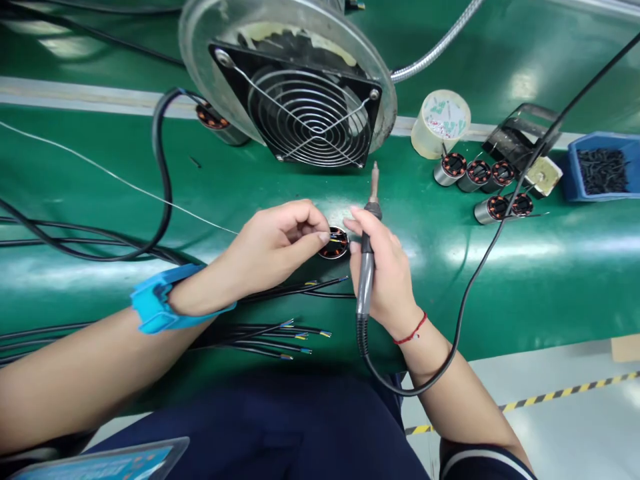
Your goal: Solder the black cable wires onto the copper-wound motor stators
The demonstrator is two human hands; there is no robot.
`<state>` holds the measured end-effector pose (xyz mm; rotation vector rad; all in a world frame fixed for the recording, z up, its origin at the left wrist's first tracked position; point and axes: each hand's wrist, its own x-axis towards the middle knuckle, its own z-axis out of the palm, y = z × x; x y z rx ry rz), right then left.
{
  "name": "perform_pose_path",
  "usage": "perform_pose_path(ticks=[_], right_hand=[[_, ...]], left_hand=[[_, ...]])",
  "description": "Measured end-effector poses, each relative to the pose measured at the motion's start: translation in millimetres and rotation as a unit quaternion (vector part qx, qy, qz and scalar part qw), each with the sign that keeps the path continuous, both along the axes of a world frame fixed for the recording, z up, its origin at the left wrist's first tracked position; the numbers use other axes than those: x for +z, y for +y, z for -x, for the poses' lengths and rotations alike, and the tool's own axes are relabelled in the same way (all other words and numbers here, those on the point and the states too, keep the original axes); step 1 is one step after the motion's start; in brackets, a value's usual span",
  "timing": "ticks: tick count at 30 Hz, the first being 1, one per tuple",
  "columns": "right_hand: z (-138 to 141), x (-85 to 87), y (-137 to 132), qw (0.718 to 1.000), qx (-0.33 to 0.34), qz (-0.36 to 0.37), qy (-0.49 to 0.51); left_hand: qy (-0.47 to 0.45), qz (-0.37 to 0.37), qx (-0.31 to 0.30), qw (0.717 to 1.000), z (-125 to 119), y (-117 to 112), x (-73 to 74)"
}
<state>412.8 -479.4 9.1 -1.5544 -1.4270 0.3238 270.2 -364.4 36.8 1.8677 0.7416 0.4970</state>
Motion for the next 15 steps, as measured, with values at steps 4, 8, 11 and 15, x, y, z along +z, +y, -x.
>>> perform_pose_path(ticks=[4,8,11,15], right_hand=[[-2,12.4,-12,0.999,-0.042,-0.006,-0.018],[1,19.8,-28,0.992,-0.102,-0.066,-0.013],[3,16.6,-36,0.988,-0.101,-0.115,-0.01],[3,11.9,-37,0.985,-0.065,-0.156,-0.041]], left_hand=[[-0.001,0.013,-0.005,1.0,1,0,0.2],[-0.006,0.015,-0.003,1.0,1,0,-1.5],[-0.014,-0.009,-0.007,1.0,1,1,-3.2],[-0.015,-0.025,-0.007,1.0,1,1,-4.2]])
